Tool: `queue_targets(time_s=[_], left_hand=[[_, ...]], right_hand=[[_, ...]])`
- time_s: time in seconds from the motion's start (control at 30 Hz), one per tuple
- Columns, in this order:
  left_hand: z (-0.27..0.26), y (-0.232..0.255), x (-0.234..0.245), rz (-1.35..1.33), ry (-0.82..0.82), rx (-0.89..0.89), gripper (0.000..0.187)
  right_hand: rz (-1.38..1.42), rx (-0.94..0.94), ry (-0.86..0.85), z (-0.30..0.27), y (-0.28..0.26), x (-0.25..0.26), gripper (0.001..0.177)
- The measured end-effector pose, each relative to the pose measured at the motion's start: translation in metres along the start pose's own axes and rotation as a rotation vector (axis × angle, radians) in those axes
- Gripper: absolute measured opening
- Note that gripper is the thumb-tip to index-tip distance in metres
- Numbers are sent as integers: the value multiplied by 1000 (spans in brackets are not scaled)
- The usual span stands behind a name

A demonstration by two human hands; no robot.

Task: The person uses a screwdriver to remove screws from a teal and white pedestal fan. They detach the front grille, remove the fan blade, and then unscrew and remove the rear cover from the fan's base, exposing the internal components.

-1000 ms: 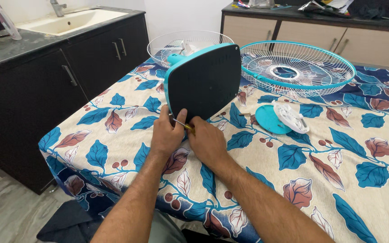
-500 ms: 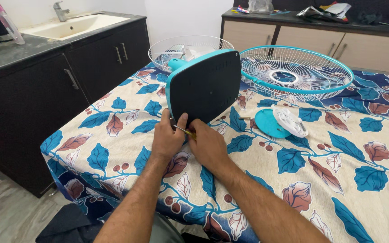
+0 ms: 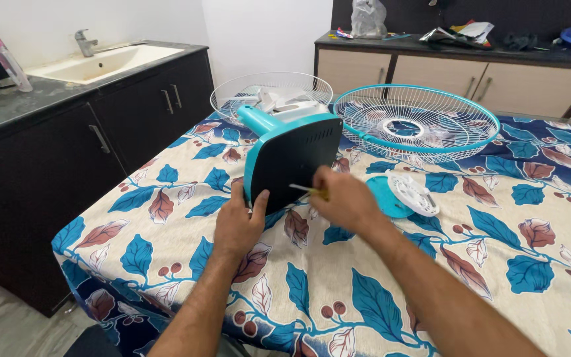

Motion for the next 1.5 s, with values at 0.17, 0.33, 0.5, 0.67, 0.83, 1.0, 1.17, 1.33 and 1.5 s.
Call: queue_targets(time_s=[0.17, 0.33, 0.5, 0.67, 0.83, 1.0, 1.17, 1.33, 1.5], left_hand=[[-2, 1, 0, 88, 15, -33, 48], [2, 23, 13, 139, 95, -171, 44], [31, 92, 37, -21, 392, -503, 43], [83, 164, -35, 6, -3, -639, 27], [95, 168, -122, 518, -459, -566, 74], [114, 146, -143, 592, -637, -516, 55], [120, 135, -146, 648, -765, -407, 57], [116, 140, -144, 629, -766, -439, 57], [115, 142, -145, 638, -754, -413, 54]], right_hand=[[-483, 16, -85, 34, 78, 38, 32], [-498, 43, -141, 39, 104, 38, 39], [-129, -79, 2, 39, 107, 56, 32], [136, -228, 112, 39, 98, 64, 35], [264, -140, 188, 43, 85, 65, 36], [279, -245, 188, 51, 91, 61, 33], [239, -245, 173, 63, 89, 55, 38], [237, -264, 158, 59, 95, 51, 36], [266, -219, 188, 58, 92, 50, 35]])
Point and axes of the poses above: each hand's wrist, its own z-axis towards the middle knuckle, its own x-axis out of the back of the hand, y = z × x, the point moved 7 cm from there along z, towards the middle knuckle, and after that the axes turned 15 degrees about y, right-handed, at the moved point
